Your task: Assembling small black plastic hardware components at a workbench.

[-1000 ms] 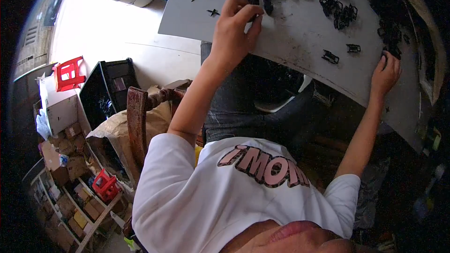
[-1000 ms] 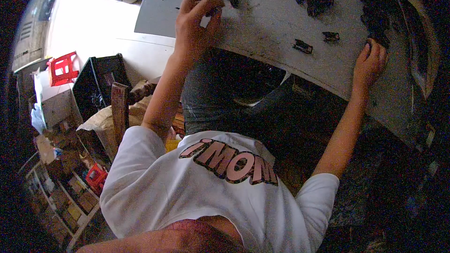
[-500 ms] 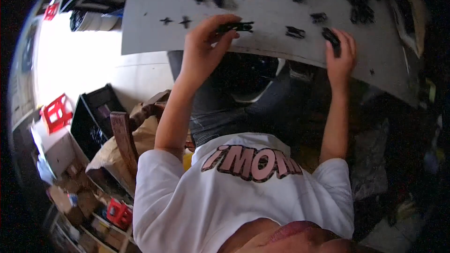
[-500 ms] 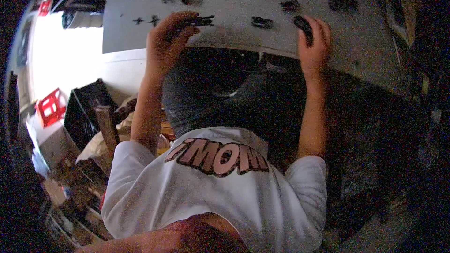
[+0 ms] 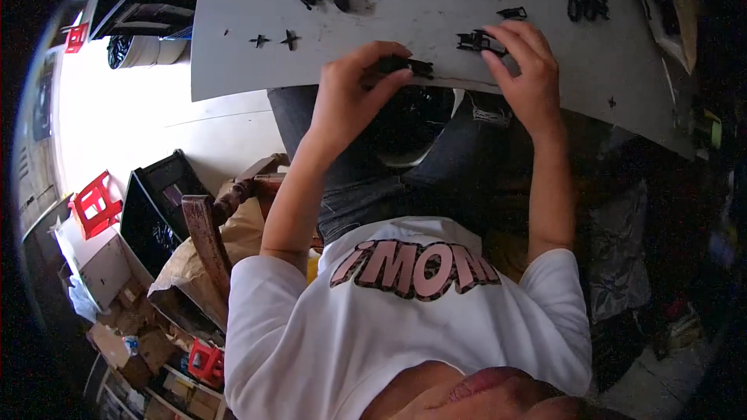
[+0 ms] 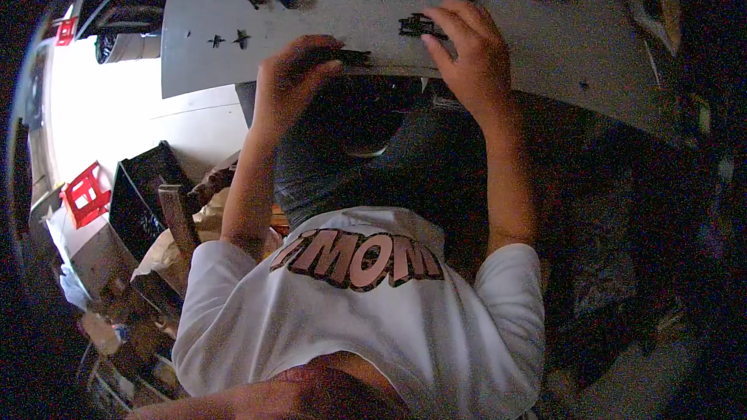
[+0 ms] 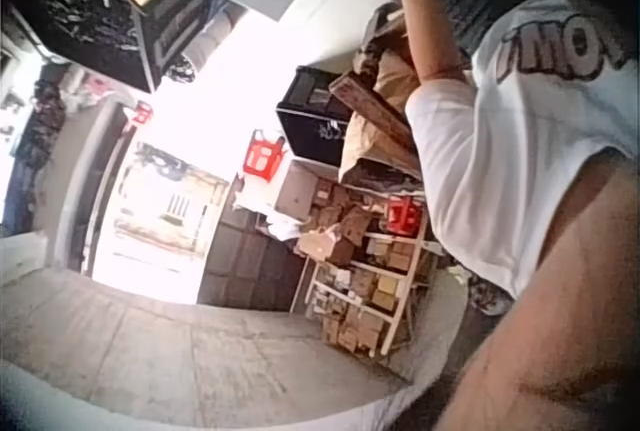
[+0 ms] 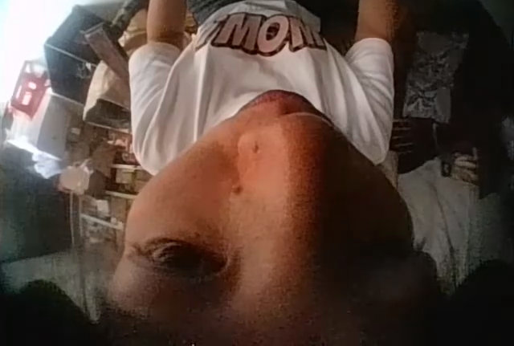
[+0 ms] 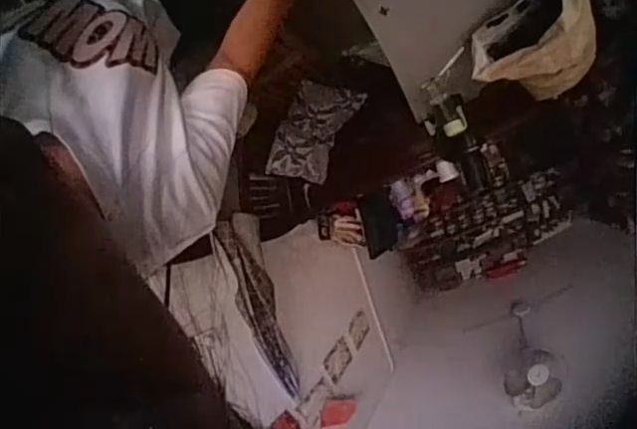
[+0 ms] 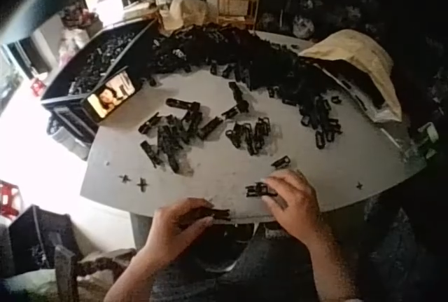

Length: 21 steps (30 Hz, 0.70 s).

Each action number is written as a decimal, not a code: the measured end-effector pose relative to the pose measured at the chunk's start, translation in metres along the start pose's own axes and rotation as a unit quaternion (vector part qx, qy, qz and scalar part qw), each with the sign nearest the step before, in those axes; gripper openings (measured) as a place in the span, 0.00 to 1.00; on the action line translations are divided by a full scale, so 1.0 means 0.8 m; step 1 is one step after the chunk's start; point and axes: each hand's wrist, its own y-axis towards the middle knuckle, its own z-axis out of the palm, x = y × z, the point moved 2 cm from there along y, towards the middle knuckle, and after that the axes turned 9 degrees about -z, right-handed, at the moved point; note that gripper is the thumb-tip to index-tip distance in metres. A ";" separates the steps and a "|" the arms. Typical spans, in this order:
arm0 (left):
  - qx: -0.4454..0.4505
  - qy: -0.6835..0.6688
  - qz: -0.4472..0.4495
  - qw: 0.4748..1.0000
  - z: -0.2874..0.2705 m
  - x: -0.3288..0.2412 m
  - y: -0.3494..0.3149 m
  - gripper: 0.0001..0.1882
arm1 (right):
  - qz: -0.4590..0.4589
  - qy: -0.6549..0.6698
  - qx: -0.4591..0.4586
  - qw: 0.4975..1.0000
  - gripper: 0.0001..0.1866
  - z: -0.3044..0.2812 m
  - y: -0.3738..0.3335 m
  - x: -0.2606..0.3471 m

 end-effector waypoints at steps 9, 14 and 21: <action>0.033 -0.051 -0.032 0.998 0.012 -0.001 0.002 0.12 | 0.042 -0.042 0.072 0.996 0.13 0.013 0.005 0.018; 0.022 -0.024 -0.030 0.999 0.014 -0.010 0.002 0.13 | 0.011 0.118 0.070 0.990 0.15 0.006 0.021 0.064; 0.007 0.034 -0.016 0.999 0.026 -0.014 -0.001 0.13 | -0.008 0.100 0.080 0.992 0.16 0.010 0.017 0.075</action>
